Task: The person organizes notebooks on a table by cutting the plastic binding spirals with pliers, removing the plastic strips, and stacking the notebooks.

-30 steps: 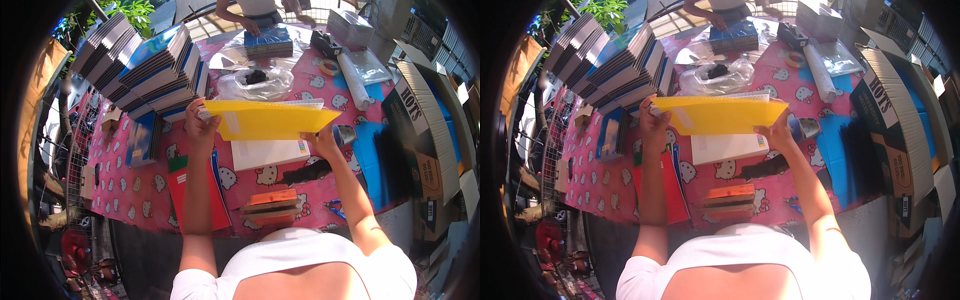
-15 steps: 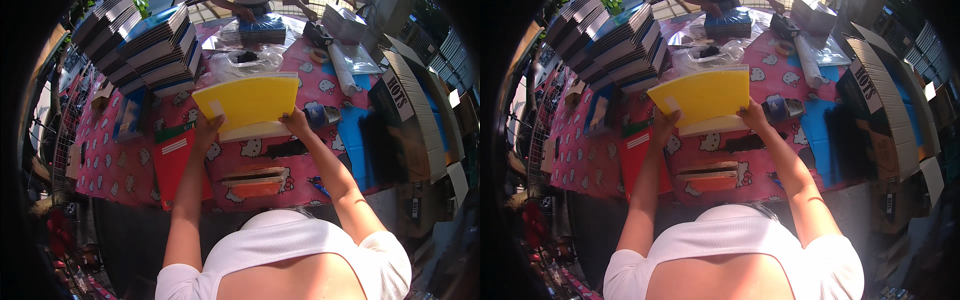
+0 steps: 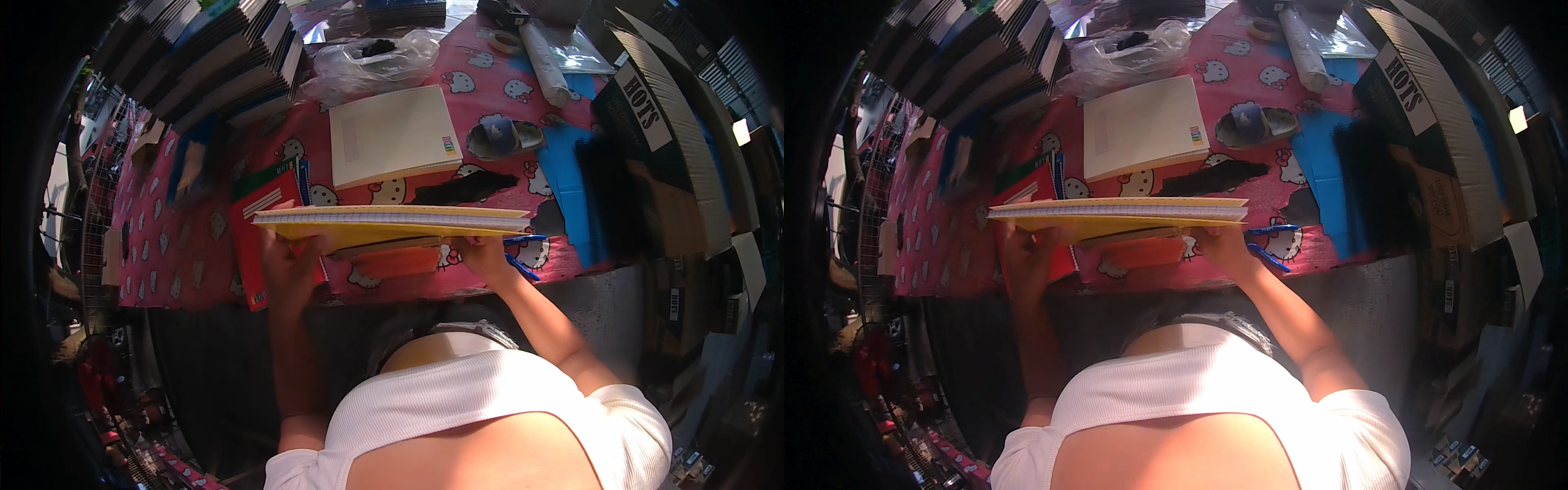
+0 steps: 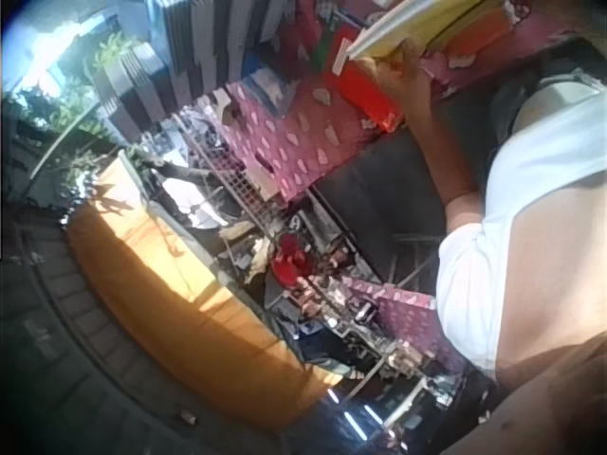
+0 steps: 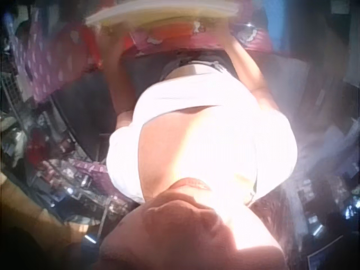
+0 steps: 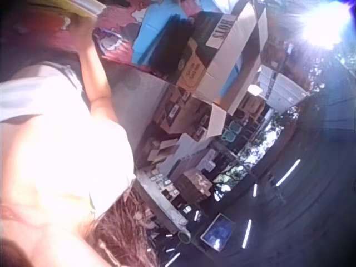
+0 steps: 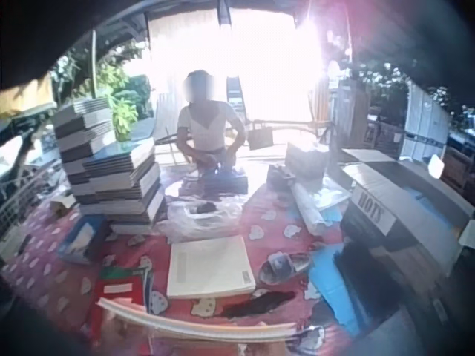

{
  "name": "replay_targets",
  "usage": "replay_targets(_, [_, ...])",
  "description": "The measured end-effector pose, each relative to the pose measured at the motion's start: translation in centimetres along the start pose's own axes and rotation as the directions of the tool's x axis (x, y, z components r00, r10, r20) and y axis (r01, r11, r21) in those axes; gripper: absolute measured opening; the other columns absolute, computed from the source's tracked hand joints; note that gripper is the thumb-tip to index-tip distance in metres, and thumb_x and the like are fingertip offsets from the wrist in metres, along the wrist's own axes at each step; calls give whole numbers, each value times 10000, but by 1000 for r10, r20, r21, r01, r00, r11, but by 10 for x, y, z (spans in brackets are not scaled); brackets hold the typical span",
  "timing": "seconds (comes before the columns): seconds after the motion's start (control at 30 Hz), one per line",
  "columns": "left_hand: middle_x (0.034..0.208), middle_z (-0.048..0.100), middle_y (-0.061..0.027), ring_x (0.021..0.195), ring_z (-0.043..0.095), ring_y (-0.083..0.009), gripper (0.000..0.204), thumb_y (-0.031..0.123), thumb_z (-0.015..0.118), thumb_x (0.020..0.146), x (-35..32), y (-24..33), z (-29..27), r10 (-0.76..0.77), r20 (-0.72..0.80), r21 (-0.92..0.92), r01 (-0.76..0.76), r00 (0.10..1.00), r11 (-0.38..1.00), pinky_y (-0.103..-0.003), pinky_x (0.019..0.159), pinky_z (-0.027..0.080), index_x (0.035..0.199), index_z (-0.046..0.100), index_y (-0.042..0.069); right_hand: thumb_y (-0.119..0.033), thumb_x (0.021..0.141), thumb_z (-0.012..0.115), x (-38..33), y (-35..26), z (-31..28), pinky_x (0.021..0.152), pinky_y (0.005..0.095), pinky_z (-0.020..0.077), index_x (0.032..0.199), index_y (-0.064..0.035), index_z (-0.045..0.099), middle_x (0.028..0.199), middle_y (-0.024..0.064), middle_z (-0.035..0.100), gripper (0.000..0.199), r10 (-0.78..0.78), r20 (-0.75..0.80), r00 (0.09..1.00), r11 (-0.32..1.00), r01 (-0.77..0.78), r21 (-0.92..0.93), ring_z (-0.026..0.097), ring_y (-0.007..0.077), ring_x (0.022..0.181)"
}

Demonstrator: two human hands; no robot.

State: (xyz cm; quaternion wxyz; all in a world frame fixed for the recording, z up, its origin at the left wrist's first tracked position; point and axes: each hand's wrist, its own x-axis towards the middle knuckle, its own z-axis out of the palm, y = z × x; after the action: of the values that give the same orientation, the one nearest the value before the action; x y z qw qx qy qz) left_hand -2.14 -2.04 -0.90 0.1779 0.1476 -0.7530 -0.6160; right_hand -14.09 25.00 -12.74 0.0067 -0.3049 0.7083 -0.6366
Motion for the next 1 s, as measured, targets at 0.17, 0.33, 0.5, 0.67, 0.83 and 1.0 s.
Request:
replay_targets(0.17, [1542,115,-244,1464,49,-290,829,237,677,864,-32,43,83,729,37,502,-643,684,578,-591,1120,19,1503,166,107,52,823,637,-19,-3,12,769,307,504,1126,-41,571,985,147,637,324,141,46,989,989,-138,-60,640,265,884])
replay_targets(0.33, [1313,514,-106,1174,492,-259,561,281,608,897,-21,54,110,324,517,730,-606,792,317,-528,1119,170,1409,437,126,-163,684,761,21,0,-95,731,417,506,784,-26,603,899,126,612,232,137,147,980,875,-50,-481,624,313,864])
replay_targets(0.5, [788,668,-8,823,628,-192,265,165,728,785,-9,47,129,557,341,516,-646,757,562,-467,1001,334,1046,718,122,-268,776,743,70,84,-264,802,430,522,935,-25,624,1035,208,602,314,192,-507,840,96,-530,-843,616,357,972])
replay_targets(0.67, [846,676,-9,810,618,-191,137,126,711,794,-10,52,132,578,270,503,-624,770,597,-420,950,335,929,728,128,-104,837,587,80,86,-279,827,451,514,948,7,620,1026,241,620,161,393,-432,811,143,-519,-843,608,371,1016])
replay_targets(0.83, [867,684,-25,828,626,-172,135,105,711,795,-18,55,130,508,269,568,-561,818,602,-409,942,343,928,731,104,-46,867,528,58,28,-220,775,376,518,1145,-59,631,879,124,665,297,-88,-228,970,395,-176,-902,639,304,882])
replay_targets(1.0, [853,678,-20,816,621,-168,130,120,717,793,-17,52,131,529,270,551,-580,805,600,-408,931,343,922,732,110,-5,759,719,23,-93,-100,622,289,531,1047,-67,701,875,91,670,295,-162,126,979,962,185,-200,663,225,749])
